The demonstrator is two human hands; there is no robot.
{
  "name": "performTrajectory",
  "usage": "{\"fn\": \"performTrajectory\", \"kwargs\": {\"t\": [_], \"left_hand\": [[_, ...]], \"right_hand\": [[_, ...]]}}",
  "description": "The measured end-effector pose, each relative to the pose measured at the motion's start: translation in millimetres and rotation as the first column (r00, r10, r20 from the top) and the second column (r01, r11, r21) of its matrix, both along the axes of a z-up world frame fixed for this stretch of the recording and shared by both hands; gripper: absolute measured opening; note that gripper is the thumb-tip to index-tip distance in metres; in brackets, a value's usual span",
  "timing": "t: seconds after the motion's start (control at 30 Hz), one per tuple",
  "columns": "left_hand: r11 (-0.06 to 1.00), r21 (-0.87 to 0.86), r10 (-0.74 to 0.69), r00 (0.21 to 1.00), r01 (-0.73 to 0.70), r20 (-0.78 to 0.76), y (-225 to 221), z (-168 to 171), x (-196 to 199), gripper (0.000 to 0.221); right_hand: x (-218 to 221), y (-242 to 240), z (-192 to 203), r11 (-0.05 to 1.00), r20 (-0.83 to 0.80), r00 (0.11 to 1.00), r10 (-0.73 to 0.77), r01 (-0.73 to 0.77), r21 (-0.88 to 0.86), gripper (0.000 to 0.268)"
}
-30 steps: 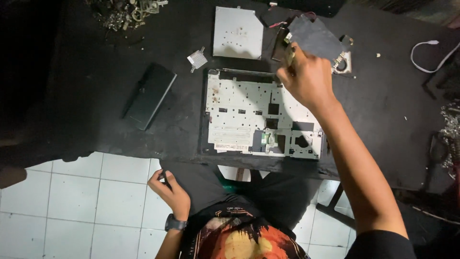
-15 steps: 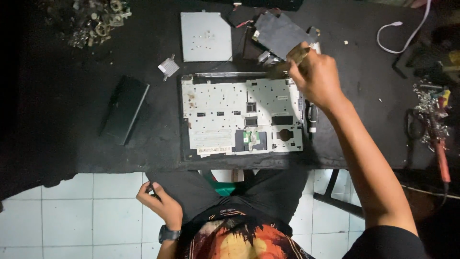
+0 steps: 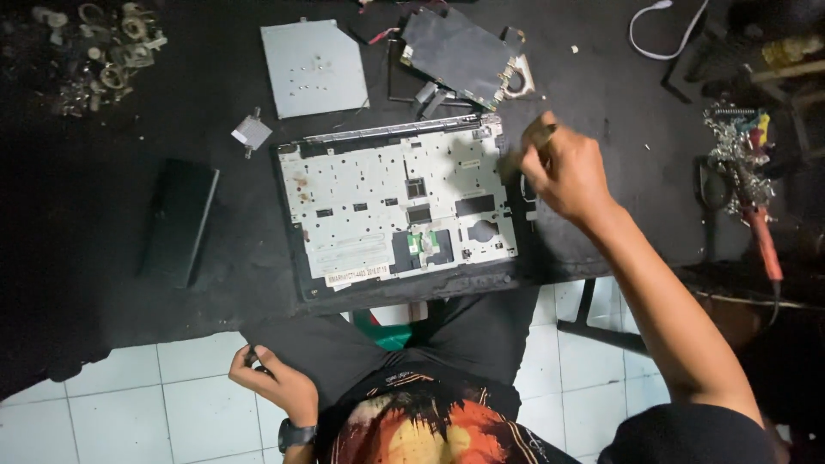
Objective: Disassembling a laptop chassis, removing screws with a screwdriver, and cleaning internal parts with a brush.
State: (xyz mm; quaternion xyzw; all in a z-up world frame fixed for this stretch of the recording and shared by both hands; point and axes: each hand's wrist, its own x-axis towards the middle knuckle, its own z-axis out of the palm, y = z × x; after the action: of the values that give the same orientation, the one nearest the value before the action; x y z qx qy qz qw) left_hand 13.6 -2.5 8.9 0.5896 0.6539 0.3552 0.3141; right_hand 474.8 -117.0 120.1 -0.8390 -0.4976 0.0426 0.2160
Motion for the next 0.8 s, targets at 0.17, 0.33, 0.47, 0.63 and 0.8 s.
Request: {"fn": "performTrajectory", "kwargs": {"t": [0.17, 0.33, 0.47, 0.63, 0.8], "left_hand": [[1.0, 0.014, -0.017, 1.0, 0.017, -0.016, -0.7, -5.7, -3.4, 0.023], [1.0, -0.024, -0.016, 1.0, 0.016, -0.008, -2.1, 1.9, -2.4, 0.023], [1.0, -0.006, -0.028, 1.0, 0.028, 0.011, -1.5, -1.2, -2.5, 0.022], [0.999, 0.005, -0.033, 0.999, 0.033, 0.006, -2.3, 1.9, -2.2, 0.025], [1.0, 0.001, -0.025, 1.0, 0.025, 0.015, -2.2, 0.0, -0.7, 0.024]], "right_hand": [[-26.1, -31.2, -5.6, 0.999, 0.071, 0.996, 0.052, -0.051, -0.017, 0.005], [-60.2, -74.7, -22.8, 1.0, 0.085, 0.996, 0.02, -0.018, -0.023, 0.013], [-97.5, -95.6, -15.6, 0.998, 0.034, 0.999, 0.01, -0.012, 0.063, 0.022], [-121.8, -122.0, -26.0, 0.994, 0.098, 0.993, -0.06, 0.05, 0.096, 0.003], [-141.8, -123.2, -33.2, 0.971, 0.333, 0.929, -0.16, 0.089, 0.221, 0.017]]}}
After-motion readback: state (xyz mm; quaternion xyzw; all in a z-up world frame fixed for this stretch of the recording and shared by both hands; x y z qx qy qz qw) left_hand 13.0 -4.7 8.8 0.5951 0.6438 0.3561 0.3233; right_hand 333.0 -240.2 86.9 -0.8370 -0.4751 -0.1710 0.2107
